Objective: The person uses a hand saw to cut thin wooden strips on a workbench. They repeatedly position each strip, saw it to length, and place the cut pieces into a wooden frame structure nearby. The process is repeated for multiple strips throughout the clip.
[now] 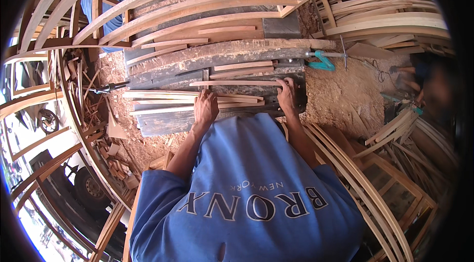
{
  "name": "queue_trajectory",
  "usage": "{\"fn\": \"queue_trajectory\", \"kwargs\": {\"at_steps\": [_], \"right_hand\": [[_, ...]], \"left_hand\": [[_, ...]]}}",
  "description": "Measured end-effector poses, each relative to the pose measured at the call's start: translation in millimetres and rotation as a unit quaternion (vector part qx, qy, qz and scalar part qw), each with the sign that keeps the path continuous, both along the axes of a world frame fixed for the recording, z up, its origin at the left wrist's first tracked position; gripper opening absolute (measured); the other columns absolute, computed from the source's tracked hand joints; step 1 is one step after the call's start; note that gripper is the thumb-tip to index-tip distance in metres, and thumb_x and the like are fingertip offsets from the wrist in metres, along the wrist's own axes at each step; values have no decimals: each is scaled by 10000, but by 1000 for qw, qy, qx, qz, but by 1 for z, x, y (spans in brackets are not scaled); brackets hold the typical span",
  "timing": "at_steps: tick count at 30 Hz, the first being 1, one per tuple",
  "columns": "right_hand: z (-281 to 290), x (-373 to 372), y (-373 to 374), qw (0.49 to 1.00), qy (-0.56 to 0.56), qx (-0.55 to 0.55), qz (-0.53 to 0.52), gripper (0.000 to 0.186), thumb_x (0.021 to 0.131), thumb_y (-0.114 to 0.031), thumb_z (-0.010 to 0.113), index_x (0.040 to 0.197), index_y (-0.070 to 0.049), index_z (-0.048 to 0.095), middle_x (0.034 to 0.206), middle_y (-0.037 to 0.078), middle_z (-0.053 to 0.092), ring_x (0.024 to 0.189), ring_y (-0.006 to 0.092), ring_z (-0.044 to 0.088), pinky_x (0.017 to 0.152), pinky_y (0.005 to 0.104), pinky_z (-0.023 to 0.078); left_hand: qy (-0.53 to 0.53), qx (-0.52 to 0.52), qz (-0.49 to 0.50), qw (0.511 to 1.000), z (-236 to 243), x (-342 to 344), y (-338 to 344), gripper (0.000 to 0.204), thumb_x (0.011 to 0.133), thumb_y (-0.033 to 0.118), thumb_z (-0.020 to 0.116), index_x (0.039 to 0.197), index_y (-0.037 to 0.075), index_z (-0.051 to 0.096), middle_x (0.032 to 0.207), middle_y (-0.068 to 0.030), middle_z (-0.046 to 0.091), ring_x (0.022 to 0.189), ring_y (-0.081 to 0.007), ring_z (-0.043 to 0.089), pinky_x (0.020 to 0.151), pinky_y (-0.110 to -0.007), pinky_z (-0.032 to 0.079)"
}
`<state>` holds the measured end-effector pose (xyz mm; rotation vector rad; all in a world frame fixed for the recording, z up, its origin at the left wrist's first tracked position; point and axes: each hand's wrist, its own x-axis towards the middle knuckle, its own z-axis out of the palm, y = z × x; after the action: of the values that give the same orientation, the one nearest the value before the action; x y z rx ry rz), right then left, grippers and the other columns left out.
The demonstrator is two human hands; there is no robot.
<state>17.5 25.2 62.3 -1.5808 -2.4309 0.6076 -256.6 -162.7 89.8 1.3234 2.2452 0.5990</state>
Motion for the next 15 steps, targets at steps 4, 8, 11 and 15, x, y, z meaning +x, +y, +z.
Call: {"fn": "queue_trajectory", "kwargs": {"at_steps": [4, 8, 11, 15], "right_hand": [[1, -2, 7, 994, 26, 73, 80, 415, 704, 63, 706, 1086, -96, 674, 1044, 107, 612, 1024, 329, 543, 901, 434, 442], [3, -11, 6, 988, 77, 40, 131, 401, 729, 64, 689, 1104, -79, 673, 1046, 113, 635, 1003, 328, 563, 889, 425, 450], [-1, -26, 0, 977, 143, 16, 159, 353, 770, 44, 686, 1106, -64, 672, 1059, 123, 635, 965, 330, 589, 879, 418, 463], [-11, -45, -1, 983, 182, -15, 29, 313, 821, 0, 690, 1128, -56, 664, 1061, 141, 633, 935, 331, 615, 882, 413, 473]], "left_hand": [[26, 42, 29, 998, 0, -1, -5, 194, 862, 134, 629, 1044, 100, 688, 1054, -115, 629, 1041, -322, 590, 897, -442, 440], [32, 71, 54, 996, -1, -6, -10, 186, 877, 131, 619, 1049, 87, 675, 1048, -120, 629, 1021, -326, 595, 892, -443, 440], [26, 87, 46, 995, -2, -10, -13, 163, 886, 129, 615, 1032, 84, 670, 1038, -123, 628, 1019, -322, 597, 878, -445, 442], [27, 80, 53, 995, -8, -16, -13, 168, 890, 136, 615, 1041, 87, 671, 1050, -114, 631, 1031, -317, 594, 877, -444, 441]]}}
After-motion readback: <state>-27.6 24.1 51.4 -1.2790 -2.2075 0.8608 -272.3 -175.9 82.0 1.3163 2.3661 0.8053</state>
